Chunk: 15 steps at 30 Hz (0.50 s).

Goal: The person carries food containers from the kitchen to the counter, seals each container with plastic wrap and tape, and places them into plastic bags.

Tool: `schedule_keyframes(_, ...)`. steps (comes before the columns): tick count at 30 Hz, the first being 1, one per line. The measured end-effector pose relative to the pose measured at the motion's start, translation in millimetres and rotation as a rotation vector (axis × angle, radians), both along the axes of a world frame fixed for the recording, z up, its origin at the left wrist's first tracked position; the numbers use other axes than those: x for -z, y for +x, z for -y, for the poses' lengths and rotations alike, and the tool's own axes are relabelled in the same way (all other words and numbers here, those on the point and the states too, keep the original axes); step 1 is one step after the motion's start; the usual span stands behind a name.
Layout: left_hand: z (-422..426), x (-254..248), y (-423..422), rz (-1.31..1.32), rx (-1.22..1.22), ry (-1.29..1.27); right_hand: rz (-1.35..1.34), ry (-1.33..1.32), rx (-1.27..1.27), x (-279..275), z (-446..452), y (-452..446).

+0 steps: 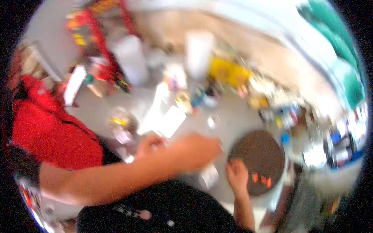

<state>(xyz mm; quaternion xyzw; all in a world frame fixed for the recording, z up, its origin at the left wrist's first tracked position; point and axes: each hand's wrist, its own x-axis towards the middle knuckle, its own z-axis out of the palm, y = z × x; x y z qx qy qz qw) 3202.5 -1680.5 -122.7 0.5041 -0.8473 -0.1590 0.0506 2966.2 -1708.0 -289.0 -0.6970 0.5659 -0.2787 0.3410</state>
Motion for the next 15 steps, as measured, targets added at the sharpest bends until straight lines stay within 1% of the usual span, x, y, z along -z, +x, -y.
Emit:
schedule_keyframes(1,4.4,13.5,-11.3,0.063,0.132,0.007,0.023,0.031,0.001,9.9,-3.7,-0.8)
schedule_keyframes(2,3.9,24.5,-25.4,0.051,0.095,0.102,0.024,0.071,-0.011,20.2,-10.4,-4.5)
schedule_keyframes(3,7.0,47.2,-41.5,0.054,0.073,0.083,0.025,0.108,-0.018,28.0,-19.2,-12.5)
schedule_keyframes(4,10.8,70.2,-57.4,0.056,0.050,0.065,-0.046,0.146,-0.095,40.0,-18.8,-24.9)
schedule_keyframes(5,12.8,99.2,-69.1,0.452,0.237,-0.290,-0.012,0.127,-0.133,66.3,-23.3,-44.1)
schedule_keyframes(6,12.1,115.0,-68.5,0.681,0.320,-0.446,0.019,0.121,-0.153,89.5,-23.6,-56.0)
schedule_keyframes(7,10.3,129.3,-67.9,0.898,0.402,-0.617,0.037,0.090,-0.205,86.3,-18.0,-34.9)
schedule_keyframes(8,11.2,145.0,-74.3,0.801,0.315,-0.592,0.037,0.044,-0.224,94.0,-15.5,-27.8)
schedule_keyframes(9,12.8,146.5,-76.6,0.761,0.268,-0.581,0.035,-0.002,-0.235,102.5,-10.4,-27.1)
schedule_keyframes(10,15.0,149.6,-79.2,0.719,0.223,-0.570,0.050,-0.009,-0.250,125.8,-1.3,-30.6)
schedule_keyframes(11,18.0,144.0,-77.4,0.543,0.136,-0.378,0.176,0.070,-0.283,153.7,9.6,-29.4)
schedule_keyframes(12,16.5,136.7,-75.9,0.455,0.092,-0.269,0.295,0.160,-0.311,164.7,10.8,-25.8)
schedule_keyframes(13,15.1,129.4,-74.3,0.365,0.042,-0.165,0.306,0.177,-0.319,172.4,10.6,-28.0)
schedule_keyframes(14,8.0,115.2,-71.0,0.371,-0.027,-0.175,0.120,0.050,-0.322,131.0,0.0,-16.5)
schedule_keyframes(15,1.1,109.6,-69.8,0.381,-0.098,-0.190,-0.062,-0.086,-0.325,67.5,-13.6,-2.1)
